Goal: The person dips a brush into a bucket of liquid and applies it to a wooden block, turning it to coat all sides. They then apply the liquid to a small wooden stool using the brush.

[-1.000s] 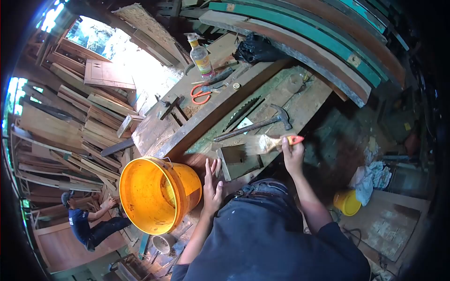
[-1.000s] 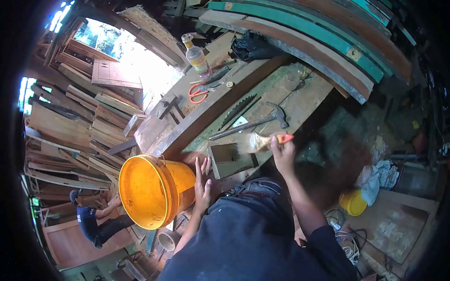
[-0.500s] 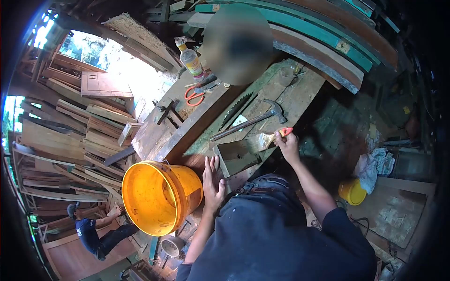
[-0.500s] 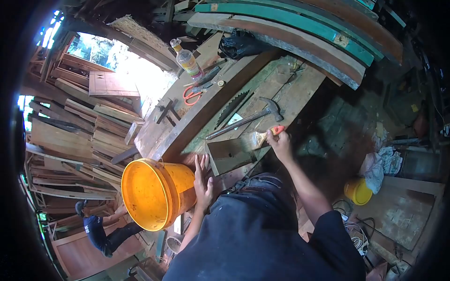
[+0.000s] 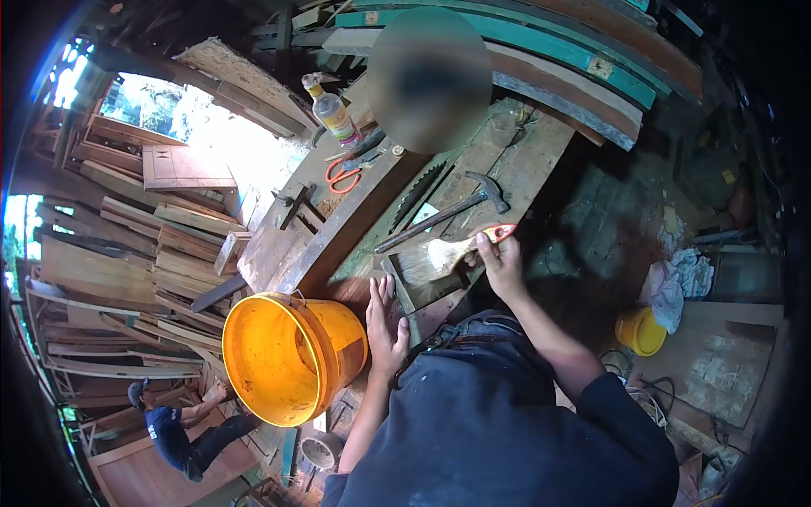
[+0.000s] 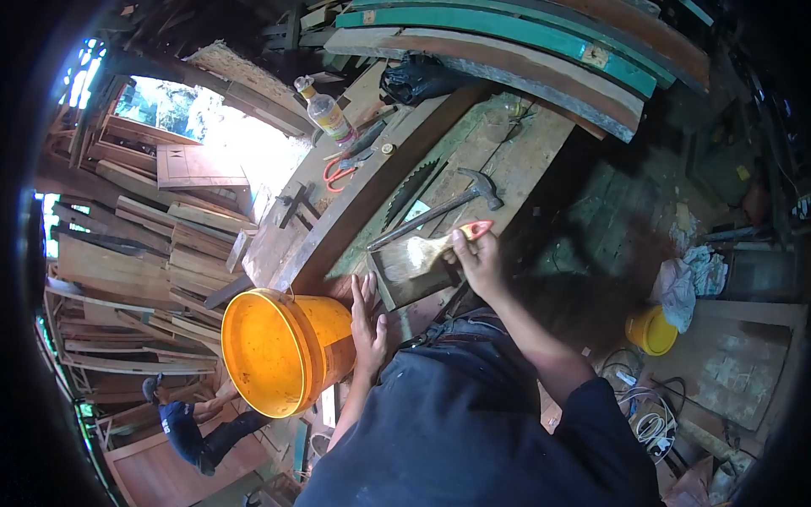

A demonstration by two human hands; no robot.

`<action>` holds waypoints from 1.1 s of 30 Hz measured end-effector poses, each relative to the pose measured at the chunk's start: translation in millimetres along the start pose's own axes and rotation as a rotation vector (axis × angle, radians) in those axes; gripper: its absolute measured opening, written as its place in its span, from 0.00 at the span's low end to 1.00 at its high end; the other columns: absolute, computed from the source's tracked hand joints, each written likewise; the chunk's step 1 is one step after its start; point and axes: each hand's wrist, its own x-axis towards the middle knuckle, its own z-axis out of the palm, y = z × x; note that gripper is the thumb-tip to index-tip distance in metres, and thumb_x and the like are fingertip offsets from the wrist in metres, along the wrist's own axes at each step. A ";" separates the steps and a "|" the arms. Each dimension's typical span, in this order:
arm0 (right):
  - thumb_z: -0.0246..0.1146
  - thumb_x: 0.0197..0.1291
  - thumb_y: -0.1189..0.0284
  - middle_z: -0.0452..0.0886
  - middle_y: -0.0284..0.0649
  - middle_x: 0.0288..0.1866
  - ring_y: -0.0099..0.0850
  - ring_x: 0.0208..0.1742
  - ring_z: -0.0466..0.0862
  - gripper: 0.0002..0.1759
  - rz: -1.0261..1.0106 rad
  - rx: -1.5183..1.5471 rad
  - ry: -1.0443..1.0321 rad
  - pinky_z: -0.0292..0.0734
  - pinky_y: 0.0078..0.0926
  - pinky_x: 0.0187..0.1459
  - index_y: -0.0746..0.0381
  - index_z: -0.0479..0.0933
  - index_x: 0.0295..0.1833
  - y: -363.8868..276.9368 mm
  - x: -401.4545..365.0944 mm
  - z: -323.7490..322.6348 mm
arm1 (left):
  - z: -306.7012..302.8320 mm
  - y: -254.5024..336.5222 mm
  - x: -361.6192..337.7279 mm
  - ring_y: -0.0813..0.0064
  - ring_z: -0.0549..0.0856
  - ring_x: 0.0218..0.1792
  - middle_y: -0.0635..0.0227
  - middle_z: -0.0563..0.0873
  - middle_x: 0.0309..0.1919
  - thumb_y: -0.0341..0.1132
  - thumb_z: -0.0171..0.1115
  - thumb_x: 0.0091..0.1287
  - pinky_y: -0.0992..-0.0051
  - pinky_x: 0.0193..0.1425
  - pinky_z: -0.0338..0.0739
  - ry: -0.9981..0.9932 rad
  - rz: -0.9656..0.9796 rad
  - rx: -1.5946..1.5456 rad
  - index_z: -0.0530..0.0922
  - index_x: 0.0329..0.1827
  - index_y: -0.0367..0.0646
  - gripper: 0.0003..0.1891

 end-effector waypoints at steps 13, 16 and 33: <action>0.55 0.75 0.69 0.81 0.41 0.44 0.24 0.40 0.81 0.14 -0.261 -0.074 -0.297 0.78 0.21 0.43 0.67 0.74 0.58 -91.8 84.3 41.4 | -11.7 -5.1 0.3 0.58 0.67 0.74 0.61 0.69 0.75 0.34 0.59 0.64 0.55 0.79 0.54 0.077 0.110 -0.022 0.49 0.81 0.38 0.43; 0.60 0.70 0.76 0.82 0.42 0.46 0.26 0.44 0.83 0.13 -0.332 -0.081 -0.725 0.79 0.24 0.46 0.67 0.77 0.56 -148.3 93.4 121.6 | -14.1 -0.6 5.3 0.60 0.66 0.76 0.61 0.69 0.75 0.32 0.60 0.63 0.56 0.80 0.52 0.067 0.137 -0.060 0.48 0.81 0.37 0.44; 0.67 0.55 0.74 0.88 0.44 0.38 0.42 0.42 0.88 0.11 -0.693 -1.188 -2.334 0.82 0.37 0.45 0.59 0.87 0.44 10.3 8.5 367.7 | -17.2 -0.6 46.5 0.70 0.70 0.73 0.62 0.73 0.71 0.48 0.50 0.67 0.59 0.78 0.55 -0.017 0.178 -0.045 0.67 0.75 0.44 0.33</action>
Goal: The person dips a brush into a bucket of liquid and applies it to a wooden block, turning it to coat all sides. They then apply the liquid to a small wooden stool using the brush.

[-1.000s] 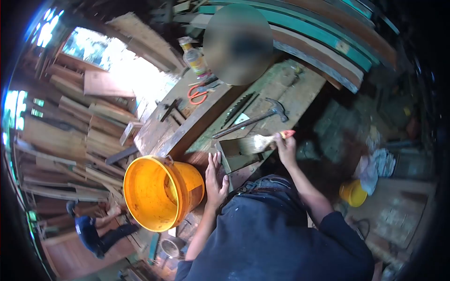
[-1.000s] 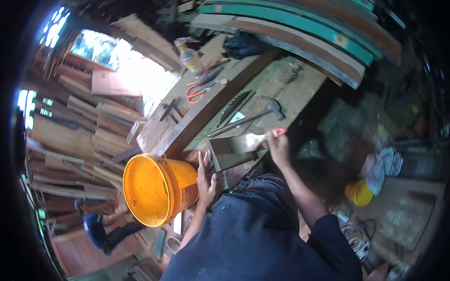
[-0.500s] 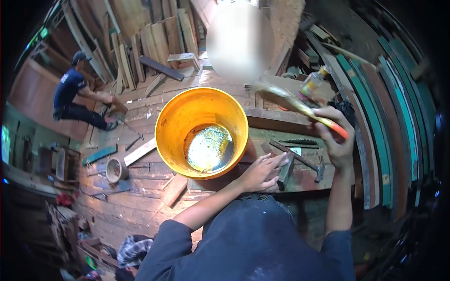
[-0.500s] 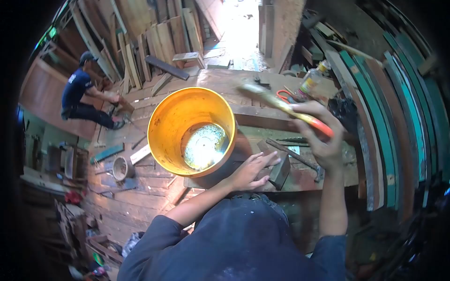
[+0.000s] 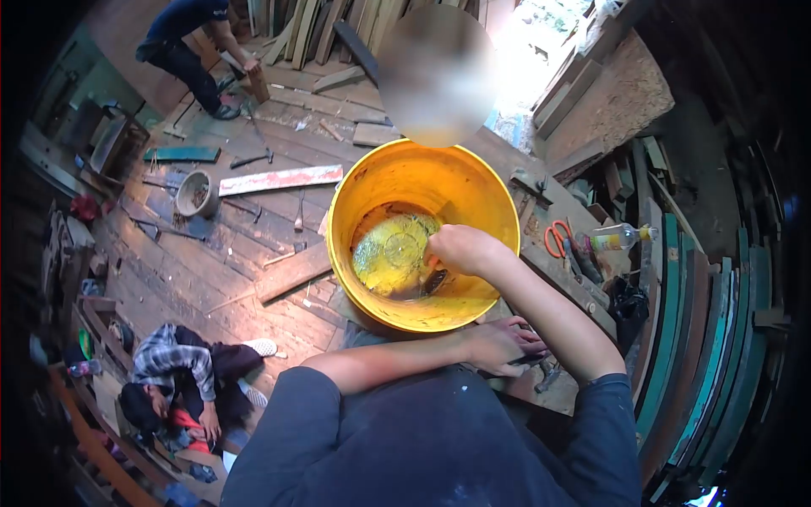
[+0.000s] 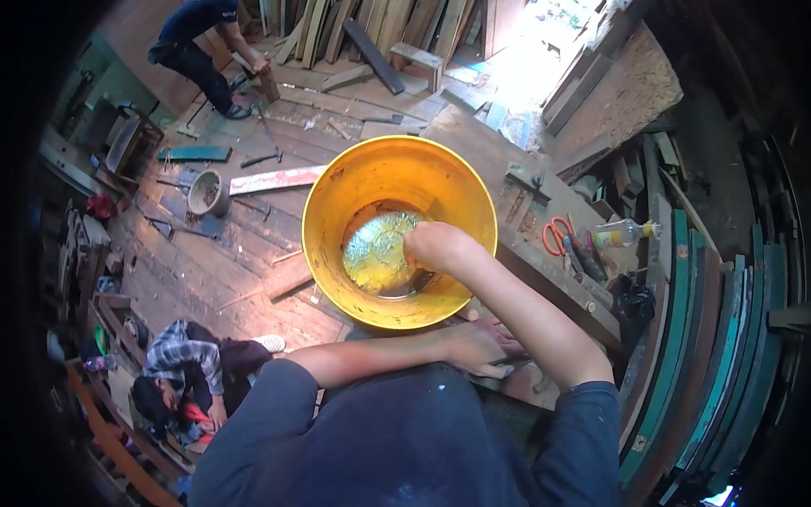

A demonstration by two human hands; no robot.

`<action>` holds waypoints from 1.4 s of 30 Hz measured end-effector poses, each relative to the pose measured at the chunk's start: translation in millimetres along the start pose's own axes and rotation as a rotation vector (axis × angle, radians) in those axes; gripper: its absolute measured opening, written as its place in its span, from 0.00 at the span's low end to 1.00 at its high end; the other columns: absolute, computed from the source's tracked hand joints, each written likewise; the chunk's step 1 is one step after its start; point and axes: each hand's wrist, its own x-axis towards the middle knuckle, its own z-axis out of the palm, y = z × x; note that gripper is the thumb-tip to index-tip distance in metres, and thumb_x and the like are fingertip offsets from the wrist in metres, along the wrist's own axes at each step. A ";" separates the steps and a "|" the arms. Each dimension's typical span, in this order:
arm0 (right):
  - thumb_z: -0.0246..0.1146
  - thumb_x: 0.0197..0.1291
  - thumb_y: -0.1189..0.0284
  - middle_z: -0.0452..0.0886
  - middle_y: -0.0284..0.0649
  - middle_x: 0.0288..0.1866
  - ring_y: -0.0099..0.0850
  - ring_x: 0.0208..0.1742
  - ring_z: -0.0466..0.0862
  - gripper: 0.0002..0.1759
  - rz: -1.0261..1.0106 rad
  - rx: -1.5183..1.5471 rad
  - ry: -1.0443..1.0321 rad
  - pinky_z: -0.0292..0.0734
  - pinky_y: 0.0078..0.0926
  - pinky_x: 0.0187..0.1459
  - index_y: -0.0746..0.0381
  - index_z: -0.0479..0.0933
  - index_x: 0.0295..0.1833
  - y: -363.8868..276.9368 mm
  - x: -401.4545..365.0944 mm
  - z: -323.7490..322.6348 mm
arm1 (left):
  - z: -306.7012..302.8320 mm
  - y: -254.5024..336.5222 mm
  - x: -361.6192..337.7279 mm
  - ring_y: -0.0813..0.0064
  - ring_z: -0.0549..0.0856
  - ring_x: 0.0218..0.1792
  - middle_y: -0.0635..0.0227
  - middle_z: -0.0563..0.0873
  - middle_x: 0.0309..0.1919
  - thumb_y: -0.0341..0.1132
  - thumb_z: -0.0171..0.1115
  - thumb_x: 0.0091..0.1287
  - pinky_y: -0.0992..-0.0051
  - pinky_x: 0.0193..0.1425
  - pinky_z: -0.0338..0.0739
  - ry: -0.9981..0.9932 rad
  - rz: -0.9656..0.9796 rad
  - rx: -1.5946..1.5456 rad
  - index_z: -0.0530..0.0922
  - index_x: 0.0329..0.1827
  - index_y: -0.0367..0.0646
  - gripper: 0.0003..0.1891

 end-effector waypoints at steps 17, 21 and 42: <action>0.62 0.68 0.72 0.88 0.43 0.40 0.28 0.40 0.87 0.13 -0.047 0.970 0.949 0.82 0.26 0.44 0.69 0.81 0.52 10.2 -153.2 -15.4 | 12.2 -0.2 1.8 0.57 0.74 0.68 0.50 0.76 0.66 0.41 0.53 0.68 0.56 0.77 0.60 0.032 0.041 0.068 0.54 0.80 0.43 0.37; 0.59 0.71 0.71 0.87 0.44 0.40 0.29 0.39 0.88 0.14 -0.034 1.347 1.241 0.82 0.23 0.40 0.71 0.79 0.52 25.6 -179.6 29.1 | 14.2 2.0 -1.2 0.54 0.71 0.69 0.54 0.73 0.69 0.39 0.56 0.65 0.54 0.75 0.60 0.021 0.007 -0.012 0.57 0.79 0.45 0.38; 0.62 0.71 0.57 0.74 0.34 0.29 0.24 0.30 0.72 0.14 0.248 2.209 2.704 0.68 0.21 0.32 0.53 0.71 0.37 -97.1 -243.2 299.7 | -14.2 -26.0 -2.0 0.58 0.74 0.70 0.63 0.80 0.66 0.24 0.62 0.61 0.62 0.72 0.64 -0.062 -0.100 -0.129 0.56 0.79 0.39 0.41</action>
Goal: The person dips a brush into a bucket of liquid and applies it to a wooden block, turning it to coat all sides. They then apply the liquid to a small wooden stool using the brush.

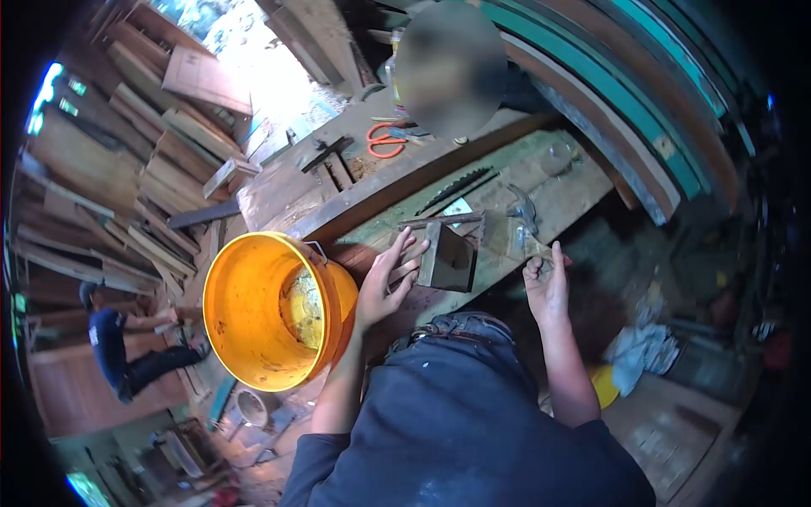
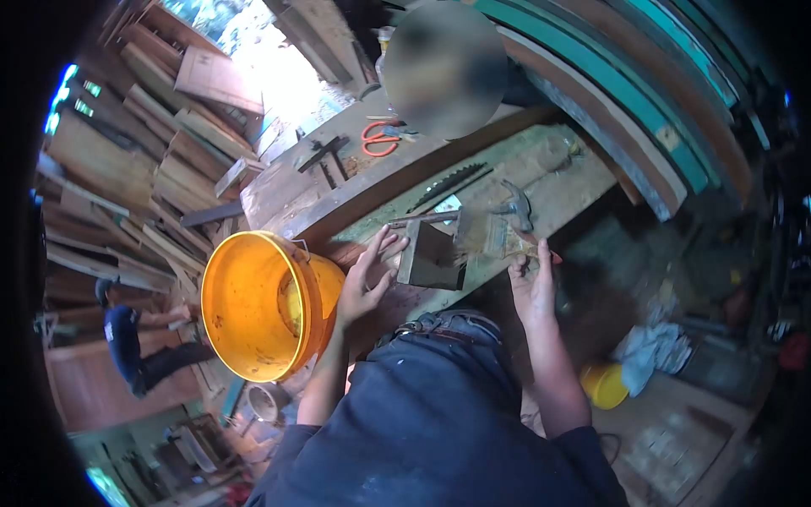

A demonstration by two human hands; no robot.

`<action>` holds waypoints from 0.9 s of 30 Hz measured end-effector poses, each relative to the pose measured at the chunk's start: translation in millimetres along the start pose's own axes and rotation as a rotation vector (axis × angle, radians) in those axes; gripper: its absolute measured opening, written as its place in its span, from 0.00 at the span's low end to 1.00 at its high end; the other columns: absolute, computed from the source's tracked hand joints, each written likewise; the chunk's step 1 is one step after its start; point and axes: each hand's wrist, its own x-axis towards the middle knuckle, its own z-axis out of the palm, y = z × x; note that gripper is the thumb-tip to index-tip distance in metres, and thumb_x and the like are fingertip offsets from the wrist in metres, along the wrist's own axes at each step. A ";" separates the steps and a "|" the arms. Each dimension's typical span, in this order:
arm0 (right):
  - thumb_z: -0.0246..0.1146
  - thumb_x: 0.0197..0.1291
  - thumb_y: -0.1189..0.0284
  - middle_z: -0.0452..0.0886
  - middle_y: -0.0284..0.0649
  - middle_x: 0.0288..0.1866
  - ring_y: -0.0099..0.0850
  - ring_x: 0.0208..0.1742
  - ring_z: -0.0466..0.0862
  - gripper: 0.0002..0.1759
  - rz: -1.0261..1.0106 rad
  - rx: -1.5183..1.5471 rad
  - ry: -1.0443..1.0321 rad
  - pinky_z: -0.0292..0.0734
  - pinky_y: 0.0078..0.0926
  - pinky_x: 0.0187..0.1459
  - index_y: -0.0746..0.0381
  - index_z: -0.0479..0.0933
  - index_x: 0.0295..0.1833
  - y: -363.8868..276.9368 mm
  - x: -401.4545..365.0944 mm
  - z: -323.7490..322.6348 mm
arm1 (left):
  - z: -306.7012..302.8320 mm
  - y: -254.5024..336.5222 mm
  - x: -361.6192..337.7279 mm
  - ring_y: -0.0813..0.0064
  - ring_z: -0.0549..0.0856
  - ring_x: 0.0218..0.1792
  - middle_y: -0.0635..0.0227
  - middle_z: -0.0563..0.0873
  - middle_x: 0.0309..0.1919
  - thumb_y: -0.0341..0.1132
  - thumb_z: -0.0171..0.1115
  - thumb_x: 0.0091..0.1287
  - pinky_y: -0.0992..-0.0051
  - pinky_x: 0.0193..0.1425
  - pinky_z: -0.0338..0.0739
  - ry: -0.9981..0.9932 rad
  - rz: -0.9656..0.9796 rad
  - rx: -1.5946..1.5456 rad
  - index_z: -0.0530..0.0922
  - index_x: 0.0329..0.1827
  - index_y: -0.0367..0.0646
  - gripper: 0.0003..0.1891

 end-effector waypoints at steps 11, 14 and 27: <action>0.64 0.71 0.61 0.78 0.32 0.31 0.22 0.27 0.79 0.12 -0.077 -0.220 0.011 0.72 0.21 0.29 0.58 0.75 0.42 19.8 -18.6 -21.2 | -3.7 18.7 8.8 0.56 0.72 0.72 0.64 0.80 0.66 0.22 0.61 0.59 0.57 0.73 0.63 -0.154 0.103 0.208 0.81 0.58 0.45 0.22; 0.63 0.71 0.60 0.78 0.32 0.28 0.22 0.26 0.79 0.13 -0.053 -0.322 -0.064 0.70 0.20 0.28 0.59 0.74 0.40 18.8 -12.7 -20.4 | -4.3 25.9 11.0 0.55 0.71 0.72 0.64 0.79 0.67 0.19 0.55 0.53 0.56 0.73 0.63 -0.179 0.116 0.273 0.82 0.58 0.45 0.26; 0.62 0.71 0.59 0.80 0.35 0.29 0.23 0.28 0.80 0.16 -0.011 -0.209 -0.044 0.72 0.21 0.30 0.63 0.78 0.46 18.1 -32.7 -45.5 | 14.2 39.3 16.0 0.59 0.78 0.63 0.61 0.82 0.60 0.26 0.64 0.59 0.60 0.68 0.68 -0.061 0.077 0.369 0.78 0.62 0.43 0.25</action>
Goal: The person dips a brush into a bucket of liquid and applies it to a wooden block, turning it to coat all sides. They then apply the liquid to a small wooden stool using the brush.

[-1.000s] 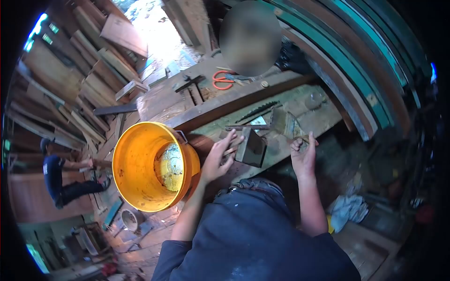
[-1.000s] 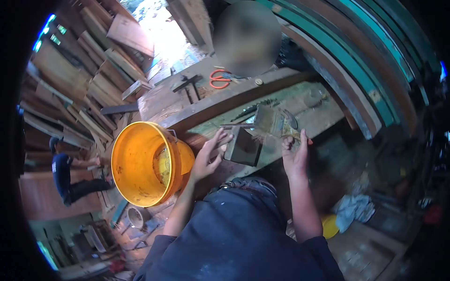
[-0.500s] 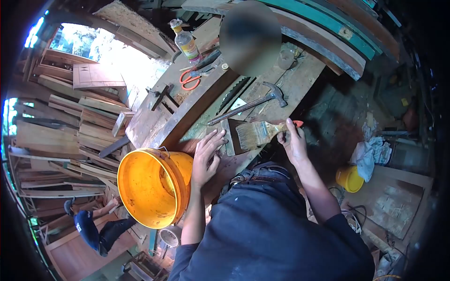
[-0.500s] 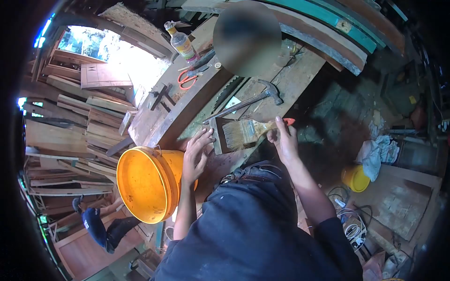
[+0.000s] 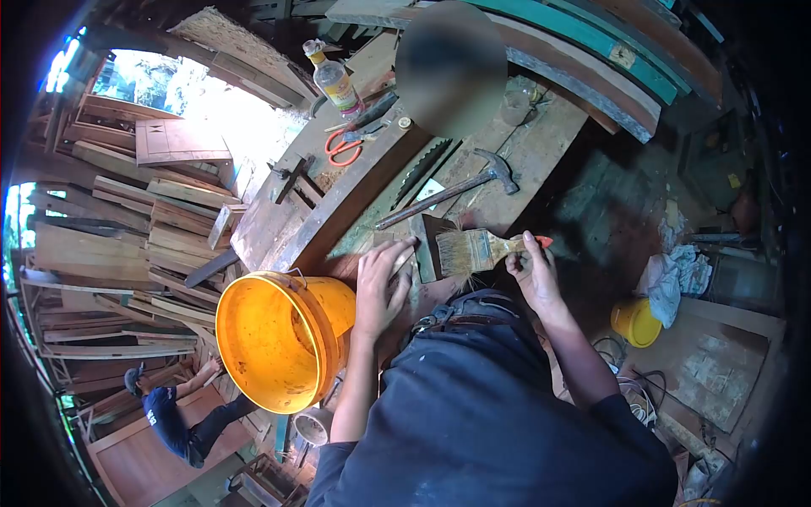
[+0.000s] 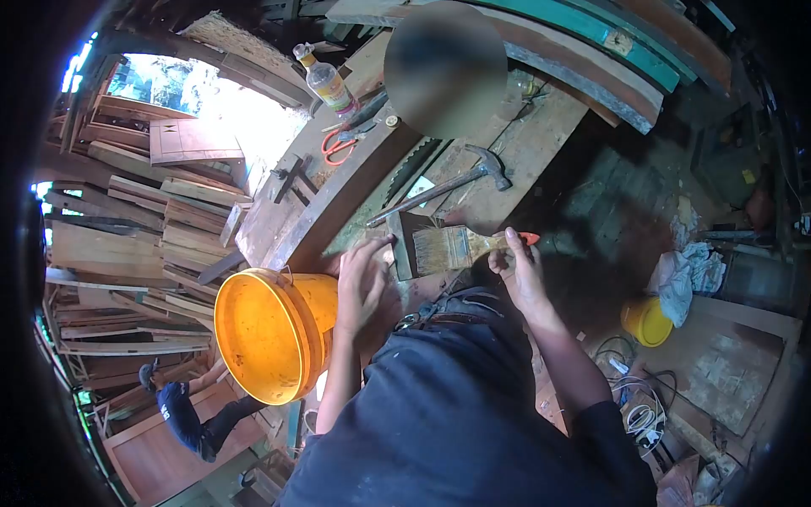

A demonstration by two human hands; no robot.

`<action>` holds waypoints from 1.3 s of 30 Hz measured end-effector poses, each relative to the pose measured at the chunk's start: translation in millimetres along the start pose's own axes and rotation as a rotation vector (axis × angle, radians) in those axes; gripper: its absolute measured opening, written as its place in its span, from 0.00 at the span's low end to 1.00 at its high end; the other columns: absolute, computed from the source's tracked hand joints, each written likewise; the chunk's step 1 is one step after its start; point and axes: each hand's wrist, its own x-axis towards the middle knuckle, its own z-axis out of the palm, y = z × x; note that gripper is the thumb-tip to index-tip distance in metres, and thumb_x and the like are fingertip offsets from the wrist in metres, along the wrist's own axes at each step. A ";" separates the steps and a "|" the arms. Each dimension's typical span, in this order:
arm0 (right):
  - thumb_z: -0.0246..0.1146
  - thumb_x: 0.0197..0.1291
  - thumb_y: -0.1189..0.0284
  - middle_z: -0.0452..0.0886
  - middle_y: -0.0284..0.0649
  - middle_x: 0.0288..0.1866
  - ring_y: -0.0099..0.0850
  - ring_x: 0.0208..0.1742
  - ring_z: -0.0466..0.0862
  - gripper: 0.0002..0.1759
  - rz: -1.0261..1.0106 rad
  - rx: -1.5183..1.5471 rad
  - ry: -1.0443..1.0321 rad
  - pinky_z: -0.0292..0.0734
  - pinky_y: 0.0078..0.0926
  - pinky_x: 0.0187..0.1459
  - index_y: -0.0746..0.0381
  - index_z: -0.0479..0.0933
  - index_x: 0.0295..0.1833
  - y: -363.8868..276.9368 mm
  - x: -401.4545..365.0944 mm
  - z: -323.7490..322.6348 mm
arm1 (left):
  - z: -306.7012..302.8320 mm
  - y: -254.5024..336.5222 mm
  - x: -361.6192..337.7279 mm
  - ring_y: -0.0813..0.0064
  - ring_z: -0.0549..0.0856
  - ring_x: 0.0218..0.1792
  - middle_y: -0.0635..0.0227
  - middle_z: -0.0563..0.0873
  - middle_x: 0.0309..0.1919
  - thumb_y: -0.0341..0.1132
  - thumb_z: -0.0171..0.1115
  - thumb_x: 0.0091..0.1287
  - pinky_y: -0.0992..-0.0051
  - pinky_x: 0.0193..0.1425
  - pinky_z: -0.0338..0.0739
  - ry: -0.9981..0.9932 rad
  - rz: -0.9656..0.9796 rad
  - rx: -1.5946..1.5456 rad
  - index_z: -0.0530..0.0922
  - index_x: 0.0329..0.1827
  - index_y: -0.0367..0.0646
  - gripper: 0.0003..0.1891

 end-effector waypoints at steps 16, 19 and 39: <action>0.60 0.73 0.61 0.82 0.37 0.31 0.24 0.29 0.82 0.16 -0.063 -0.070 -0.063 0.75 0.22 0.31 0.65 0.78 0.47 19.2 1.1 -13.1 | 32.4 -4.2 14.5 0.64 0.83 0.52 0.60 0.84 0.50 0.24 0.74 0.55 0.67 0.60 0.76 0.210 -0.053 -0.191 0.74 0.65 0.41 0.32; 0.59 0.74 0.63 0.82 0.37 0.30 0.24 0.29 0.82 0.15 -0.137 -0.208 -0.026 0.75 0.21 0.31 0.66 0.78 0.47 20.2 8.7 -23.7 | 32.3 -15.3 4.1 0.66 0.83 0.53 0.60 0.84 0.51 0.24 0.74 0.57 0.68 0.61 0.75 0.217 -0.104 -0.205 0.74 0.66 0.41 0.32; 0.60 0.73 0.66 0.82 0.32 0.26 0.18 0.29 0.84 0.12 -0.361 -0.689 -0.016 0.78 0.18 0.32 0.64 0.79 0.43 9.5 -1.2 -16.8 | 44.9 -22.0 0.5 0.80 0.79 0.47 0.66 0.79 0.51 0.19 0.65 0.66 0.80 0.53 0.77 0.266 -0.204 -0.480 0.68 0.71 0.39 0.30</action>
